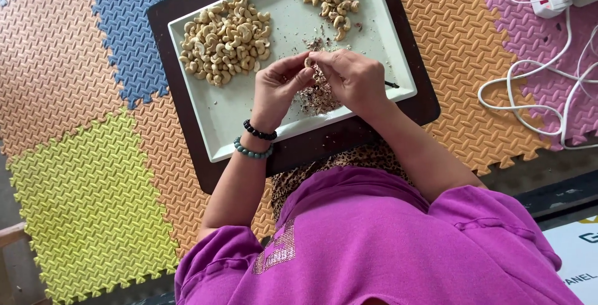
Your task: Manually removing the outer skin from roasted cashew nuts and sorting them into piles on a tray.
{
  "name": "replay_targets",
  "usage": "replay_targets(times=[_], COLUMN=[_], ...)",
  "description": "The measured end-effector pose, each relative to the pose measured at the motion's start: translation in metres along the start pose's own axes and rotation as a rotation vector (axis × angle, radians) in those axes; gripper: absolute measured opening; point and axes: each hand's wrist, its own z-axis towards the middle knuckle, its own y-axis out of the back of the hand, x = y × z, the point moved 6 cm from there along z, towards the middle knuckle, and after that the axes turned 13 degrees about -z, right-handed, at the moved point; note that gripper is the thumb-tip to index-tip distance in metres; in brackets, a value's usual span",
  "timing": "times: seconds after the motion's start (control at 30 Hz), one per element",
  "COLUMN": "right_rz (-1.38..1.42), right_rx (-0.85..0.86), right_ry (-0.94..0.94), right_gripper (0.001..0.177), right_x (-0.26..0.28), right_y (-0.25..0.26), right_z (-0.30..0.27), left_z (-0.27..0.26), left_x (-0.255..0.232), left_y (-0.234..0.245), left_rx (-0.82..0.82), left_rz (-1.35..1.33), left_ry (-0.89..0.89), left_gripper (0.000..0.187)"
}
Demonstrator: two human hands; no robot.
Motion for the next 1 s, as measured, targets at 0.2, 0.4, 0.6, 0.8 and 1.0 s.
replay_targets(times=[0.2,0.4,0.6,0.8,1.0], right_rz=[0.125,0.062,0.044,0.163,0.122], right_rx=[0.056,0.052,0.004,-0.025,-0.015], right_ry=[-0.071,-0.015,-0.005,-0.060,-0.022], right_gripper=[0.019,0.016,0.011,0.016,0.013], right_x=[0.006,0.008,0.007,0.004,0.009], right_y=[0.002,0.000,-0.001,0.001,0.005], right_z=[0.002,0.003,0.000,0.000,0.000], left_z=[0.000,-0.001,-0.001,-0.001,-0.003], left_x=[-0.002,-0.009,-0.005,-0.015,-0.016], left_y=[0.000,-0.004,-0.004,-0.012,-0.012], left_rx=[-0.013,0.000,0.047,0.060,0.069], left_rz=[-0.024,0.020,0.085,0.095,0.114], left_ry=[-0.001,-0.048,-0.093,-0.109,-0.125], left_gripper=[0.035,0.032,0.033,0.034,0.033])
